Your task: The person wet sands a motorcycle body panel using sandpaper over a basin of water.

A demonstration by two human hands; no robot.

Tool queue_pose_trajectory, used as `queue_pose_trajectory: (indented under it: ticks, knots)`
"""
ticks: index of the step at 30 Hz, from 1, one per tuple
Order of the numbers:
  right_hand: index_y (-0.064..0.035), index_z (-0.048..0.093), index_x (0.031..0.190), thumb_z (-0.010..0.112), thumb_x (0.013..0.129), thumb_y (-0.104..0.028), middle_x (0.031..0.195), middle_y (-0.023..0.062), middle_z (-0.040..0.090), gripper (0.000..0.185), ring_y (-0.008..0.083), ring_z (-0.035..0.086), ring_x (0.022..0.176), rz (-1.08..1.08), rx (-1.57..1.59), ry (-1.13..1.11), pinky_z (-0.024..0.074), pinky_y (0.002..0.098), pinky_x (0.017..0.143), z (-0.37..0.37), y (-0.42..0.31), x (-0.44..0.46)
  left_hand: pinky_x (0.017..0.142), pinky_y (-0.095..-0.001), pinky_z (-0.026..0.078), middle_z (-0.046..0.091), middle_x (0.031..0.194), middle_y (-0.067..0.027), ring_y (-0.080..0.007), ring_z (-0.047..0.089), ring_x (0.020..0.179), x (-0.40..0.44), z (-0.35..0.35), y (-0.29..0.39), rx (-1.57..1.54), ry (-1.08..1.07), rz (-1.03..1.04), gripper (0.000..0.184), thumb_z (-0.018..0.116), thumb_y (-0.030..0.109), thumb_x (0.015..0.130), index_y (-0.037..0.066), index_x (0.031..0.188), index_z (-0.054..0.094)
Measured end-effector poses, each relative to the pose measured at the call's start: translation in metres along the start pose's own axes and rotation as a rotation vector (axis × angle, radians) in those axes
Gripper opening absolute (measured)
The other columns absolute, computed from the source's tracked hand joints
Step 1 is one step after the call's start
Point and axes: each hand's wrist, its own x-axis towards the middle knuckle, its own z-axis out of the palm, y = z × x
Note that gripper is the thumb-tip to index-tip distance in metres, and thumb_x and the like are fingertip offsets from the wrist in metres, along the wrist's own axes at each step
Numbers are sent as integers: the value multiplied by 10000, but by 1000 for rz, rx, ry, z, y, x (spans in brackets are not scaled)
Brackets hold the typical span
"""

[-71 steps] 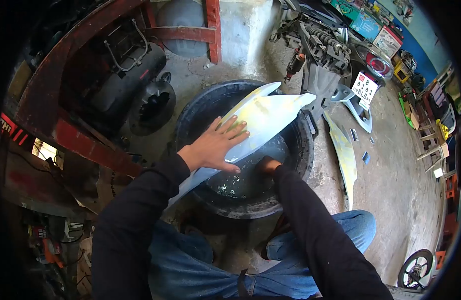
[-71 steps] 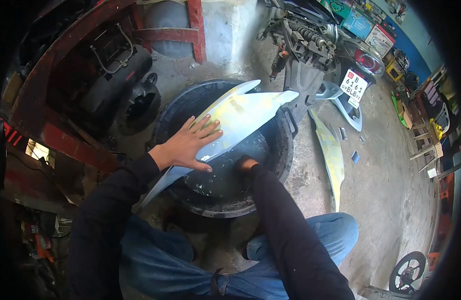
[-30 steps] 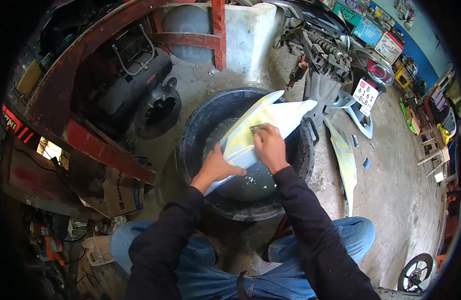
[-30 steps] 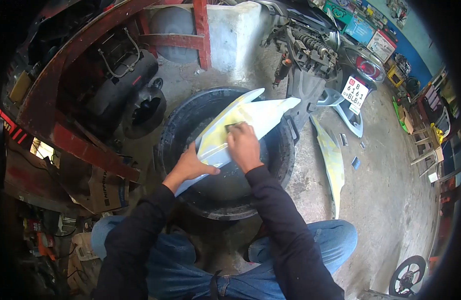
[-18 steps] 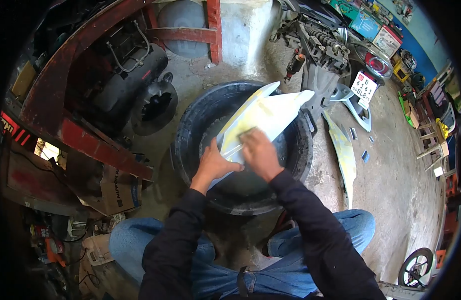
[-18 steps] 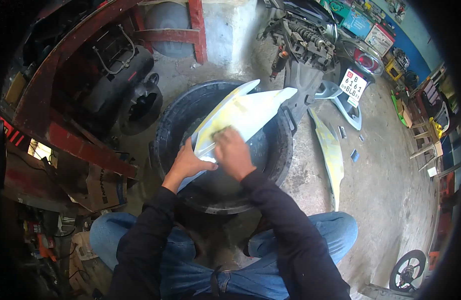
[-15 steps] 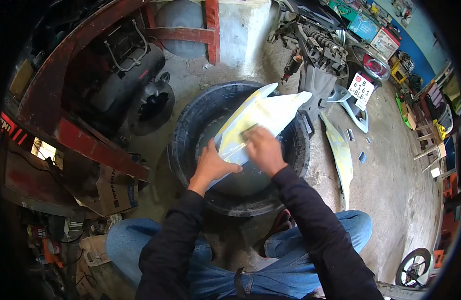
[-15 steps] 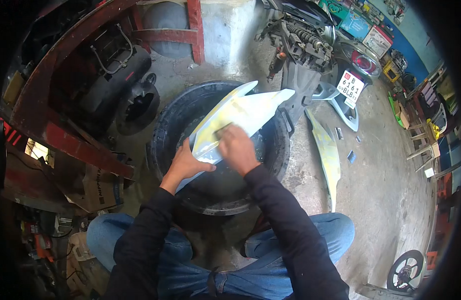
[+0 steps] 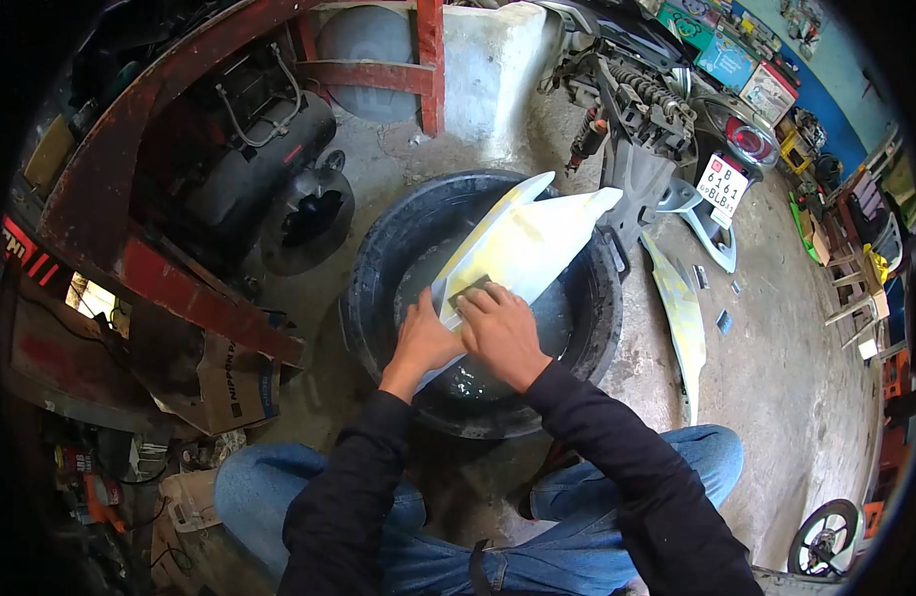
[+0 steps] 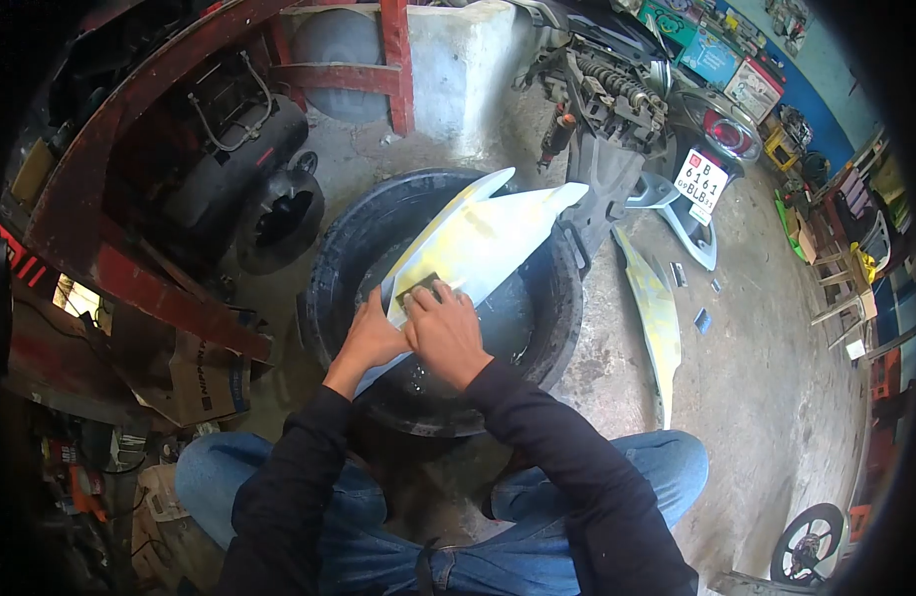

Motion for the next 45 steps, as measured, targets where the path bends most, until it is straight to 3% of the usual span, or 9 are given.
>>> queue_pose_trajectory:
  ticks: [4,8,13,18,20,25,28,32,45]
  knots:
    - [-105,733,1037,628,854,-175,1046,36,678,222,300,629,1012,394,9,-90,565,417,744,-10,49,19,1126,-445,403,461,1435,-321,-428,473,1350,-9,-2,3,-30,27,3,1344,939,433,496,-53,1541,248]
    - [-37,726,1065,612,852,-104,1077,122,700,251,317,637,1012,-29,170,-104,524,419,920,-11,13,3,1116,-445,411,467,1425,-320,-435,487,1330,-8,-2,2,-55,50,27,1332,940,423,492,-43,1537,258]
    - [-9,716,1080,647,819,-96,1139,138,678,284,342,605,1118,342,183,-30,480,439,1008,-4,50,17,1109,-452,412,471,1423,-314,-442,482,1328,-13,-2,5,-44,86,4,1302,934,412,507,-24,1537,266]
    - [23,725,1028,602,831,-40,1061,164,693,241,348,614,1064,35,271,32,489,444,970,4,26,-1,1128,-459,391,450,1442,-326,-444,463,1347,-8,0,1,-48,75,0,1321,929,427,507,-35,1541,249]
    - [27,712,1056,650,805,-96,1125,179,666,286,360,579,1171,424,307,16,456,447,1057,6,57,10,1135,-461,384,437,1454,-330,-444,457,1353,-8,-1,2,-32,74,4,1327,928,433,508,-36,1544,243]
    - [52,719,995,621,832,-66,1065,186,682,224,355,608,1035,-11,318,73,484,454,952,6,16,-6,1145,-473,371,411,1474,-324,-445,438,1369,-7,3,3,-4,88,-36,1336,929,431,507,-31,1550,233]
    - [31,709,1027,645,814,-91,1089,168,666,254,342,601,1070,334,241,57,481,459,986,6,62,9,1146,-478,369,413,1469,-321,-448,435,1368,-8,3,0,-18,80,-13,1341,929,432,508,-29,1553,226]
    - [39,719,991,603,853,-67,1044,173,690,209,352,626,1035,6,243,33,504,437,936,-4,13,-2,1145,-491,360,417,1459,-321,-448,432,1366,-10,5,5,-9,93,-51,1340,930,419,511,-35,1547,212]
    - [12,719,1045,650,834,-78,1084,149,674,239,341,621,1114,384,175,60,493,432,1009,1,53,-13,1131,-569,333,337,1478,-331,-539,363,1335,-22,17,6,17,176,3,1307,952,384,543,-14,1537,204]
